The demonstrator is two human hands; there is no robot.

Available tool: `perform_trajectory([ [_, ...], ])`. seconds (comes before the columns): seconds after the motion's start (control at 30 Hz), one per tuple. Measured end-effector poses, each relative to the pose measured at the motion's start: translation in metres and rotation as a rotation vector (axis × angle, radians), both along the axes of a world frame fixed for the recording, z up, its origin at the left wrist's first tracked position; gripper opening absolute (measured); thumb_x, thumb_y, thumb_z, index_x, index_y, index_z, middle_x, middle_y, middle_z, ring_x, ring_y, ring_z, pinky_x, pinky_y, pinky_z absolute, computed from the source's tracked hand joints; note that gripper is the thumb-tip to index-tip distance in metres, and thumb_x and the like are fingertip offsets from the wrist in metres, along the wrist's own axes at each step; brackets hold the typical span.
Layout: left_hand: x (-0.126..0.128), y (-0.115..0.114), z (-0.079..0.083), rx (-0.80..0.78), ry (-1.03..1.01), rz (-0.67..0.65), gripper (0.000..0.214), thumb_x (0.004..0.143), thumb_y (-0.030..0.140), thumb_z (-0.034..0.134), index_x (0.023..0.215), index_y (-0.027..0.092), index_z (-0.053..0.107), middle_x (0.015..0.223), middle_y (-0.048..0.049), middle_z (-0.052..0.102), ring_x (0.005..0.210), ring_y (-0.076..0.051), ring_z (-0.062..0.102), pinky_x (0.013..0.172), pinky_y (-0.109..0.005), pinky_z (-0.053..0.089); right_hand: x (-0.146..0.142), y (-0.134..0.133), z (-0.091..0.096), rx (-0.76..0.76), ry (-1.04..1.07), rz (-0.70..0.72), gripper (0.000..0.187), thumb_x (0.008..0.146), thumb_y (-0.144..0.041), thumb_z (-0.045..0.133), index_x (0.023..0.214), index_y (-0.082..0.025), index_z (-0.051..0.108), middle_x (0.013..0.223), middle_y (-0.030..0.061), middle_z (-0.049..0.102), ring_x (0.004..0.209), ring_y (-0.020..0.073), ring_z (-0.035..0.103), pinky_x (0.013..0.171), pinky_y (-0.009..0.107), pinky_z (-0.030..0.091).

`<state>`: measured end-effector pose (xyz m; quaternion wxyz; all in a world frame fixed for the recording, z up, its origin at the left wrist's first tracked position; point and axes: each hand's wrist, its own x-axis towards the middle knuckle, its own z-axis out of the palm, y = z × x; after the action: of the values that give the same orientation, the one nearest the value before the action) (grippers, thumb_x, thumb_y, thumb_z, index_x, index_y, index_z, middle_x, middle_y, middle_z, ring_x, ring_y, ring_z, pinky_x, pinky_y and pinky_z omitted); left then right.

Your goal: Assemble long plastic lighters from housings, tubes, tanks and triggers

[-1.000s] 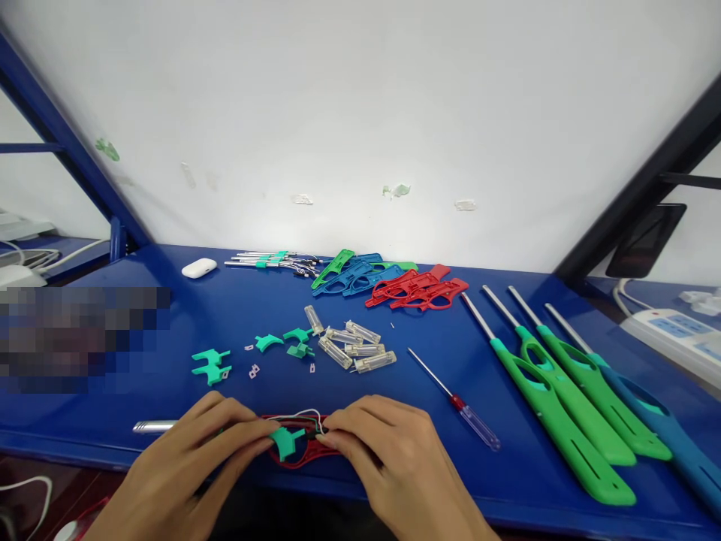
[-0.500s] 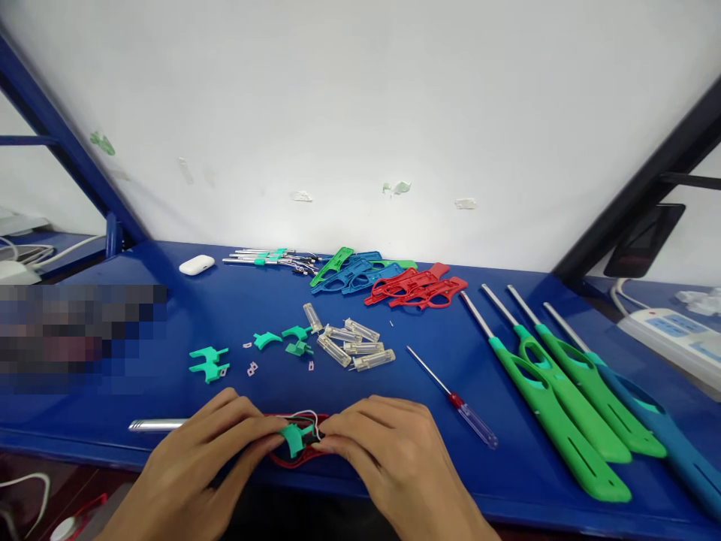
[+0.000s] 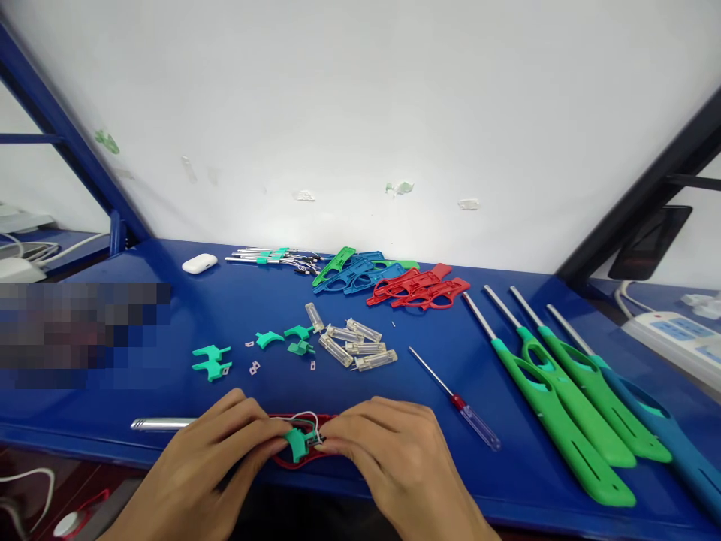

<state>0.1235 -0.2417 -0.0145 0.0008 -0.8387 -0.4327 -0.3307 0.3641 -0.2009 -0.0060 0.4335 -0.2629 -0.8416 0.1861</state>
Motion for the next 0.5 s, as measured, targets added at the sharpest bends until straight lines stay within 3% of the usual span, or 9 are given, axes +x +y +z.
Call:
perform_trajectory([
  [0.5, 0.0063, 0.0029, 0.001, 0.058, -0.042, 0.008, 0.026, 0.103, 0.002, 0.048, 0.105, 0.021, 0.066, 0.079, -0.0009, 0.065, 0.067, -0.018, 0.052, 0.061, -0.03, 0.05, 0.0041, -0.0029, -0.0055, -0.044, -0.066, -0.004, 0.012, 0.109, -0.025, 0.061, 0.105, -0.03, 0.072, 0.099, -0.0122, 0.082, 0.082, 0.0075, 0.075, 0.081, 0.019, 0.051],
])
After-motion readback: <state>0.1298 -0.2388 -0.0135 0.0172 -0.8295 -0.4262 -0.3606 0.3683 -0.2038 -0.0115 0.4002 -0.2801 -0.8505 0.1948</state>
